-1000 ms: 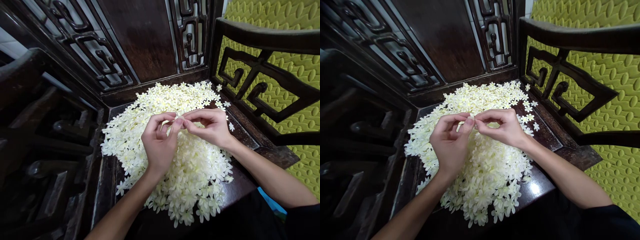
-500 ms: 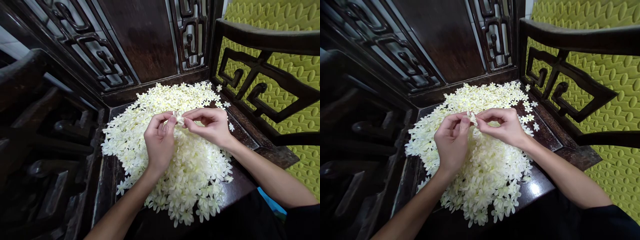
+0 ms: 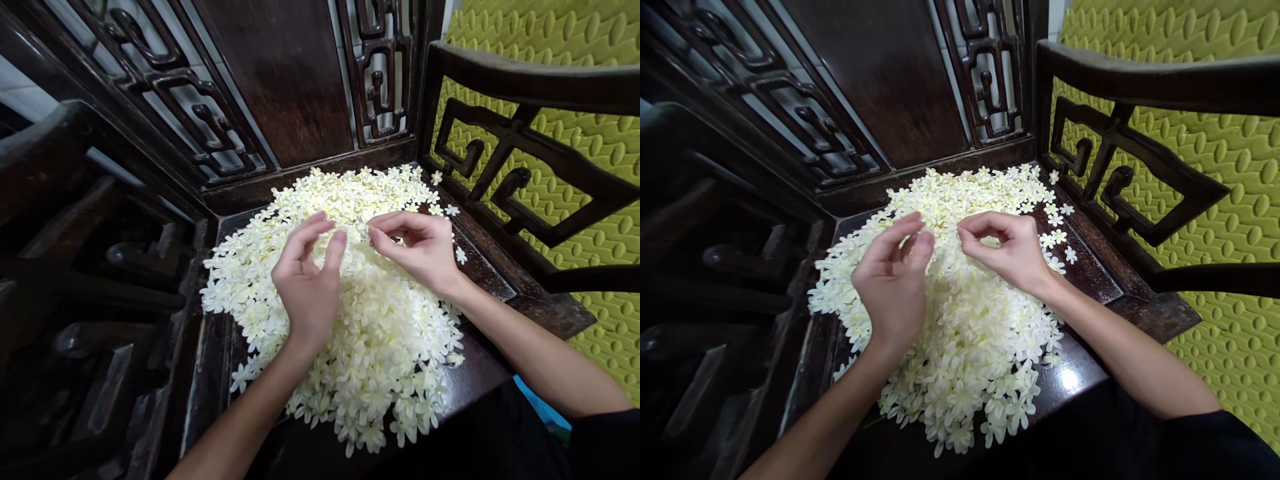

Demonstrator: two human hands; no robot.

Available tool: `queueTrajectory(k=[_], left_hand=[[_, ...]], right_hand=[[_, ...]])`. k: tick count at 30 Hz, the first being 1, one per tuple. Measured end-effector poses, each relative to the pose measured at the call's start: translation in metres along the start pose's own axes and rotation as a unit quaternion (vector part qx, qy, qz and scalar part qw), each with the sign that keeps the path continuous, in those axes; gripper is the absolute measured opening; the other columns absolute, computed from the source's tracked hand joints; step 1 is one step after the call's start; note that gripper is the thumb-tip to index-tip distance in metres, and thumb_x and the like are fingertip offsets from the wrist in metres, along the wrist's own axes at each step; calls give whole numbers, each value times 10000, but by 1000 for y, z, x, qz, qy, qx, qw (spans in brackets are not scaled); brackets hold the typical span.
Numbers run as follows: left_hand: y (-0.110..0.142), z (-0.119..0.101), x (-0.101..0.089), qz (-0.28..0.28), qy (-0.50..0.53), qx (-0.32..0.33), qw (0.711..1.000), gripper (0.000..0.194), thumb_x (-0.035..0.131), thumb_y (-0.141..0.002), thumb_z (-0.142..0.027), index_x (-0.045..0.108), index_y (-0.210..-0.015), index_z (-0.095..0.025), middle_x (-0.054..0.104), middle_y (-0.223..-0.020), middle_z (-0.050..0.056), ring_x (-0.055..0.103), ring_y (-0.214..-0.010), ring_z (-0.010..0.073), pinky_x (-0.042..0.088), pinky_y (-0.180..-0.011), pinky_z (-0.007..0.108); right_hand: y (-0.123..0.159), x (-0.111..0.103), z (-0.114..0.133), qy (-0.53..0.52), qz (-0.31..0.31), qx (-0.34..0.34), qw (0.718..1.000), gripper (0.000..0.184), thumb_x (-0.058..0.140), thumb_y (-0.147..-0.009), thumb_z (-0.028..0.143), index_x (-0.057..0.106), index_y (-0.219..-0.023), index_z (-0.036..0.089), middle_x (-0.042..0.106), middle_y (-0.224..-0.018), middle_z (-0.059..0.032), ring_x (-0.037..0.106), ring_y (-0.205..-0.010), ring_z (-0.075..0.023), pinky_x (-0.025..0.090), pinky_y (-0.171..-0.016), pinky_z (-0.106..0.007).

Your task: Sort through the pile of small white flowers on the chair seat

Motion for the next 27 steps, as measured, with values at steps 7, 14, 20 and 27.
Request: queueTrajectory(k=[7, 14, 20, 27], left_hand=[[9, -10, 7, 34, -6, -21, 999, 155, 803, -838, -311, 745, -919, -192, 764, -1016, 43, 741, -911, 154, 600, -782, 251], [7, -3, 2, -4, -55, -42, 998, 222, 705, -918, -416, 735, -919, -196, 738, -949, 48, 683, -842, 144, 562, -716, 254], [-5, 19, -10, -96, 34, -107, 989, 264, 714, -911, -421, 662, -996, -176, 670, -990, 56, 666, -859, 139, 575, -830, 293], [-1, 6, -3, -47, -7, -20, 999, 196, 736, -899, -259, 721, -1087, -205, 707, -1217, 62, 657, -1190, 183, 518, -1078, 356]], right_hand=[[3, 6, 8, 20, 70, -62, 995, 43, 755, -856, 156, 792, -862, 178, 823, -937, -58, 785, -910, -194, 657, -840, -360], [2, 4, 7, 6, 27, -24, 999, 32, 779, -816, 148, 775, -832, 175, 811, -897, -45, 769, -821, -163, 651, -741, -308], [-7, -9, 5, -12, -74, 30, 997, 105, 824, -817, 259, 766, -803, 173, 782, -784, -28, 703, -609, -107, 599, -575, -237], [-6, -3, 2, -63, -31, 93, 993, 167, 842, -804, 299, 787, -852, 149, 776, -730, -29, 731, -635, -123, 641, -647, -244]])
Point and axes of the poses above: each hand's wrist, its own y-axis away from the middle knuckle, its own x-axis out of the palm, z = x × y, the point moved 3 cm from there along -y, towards the middle knuckle
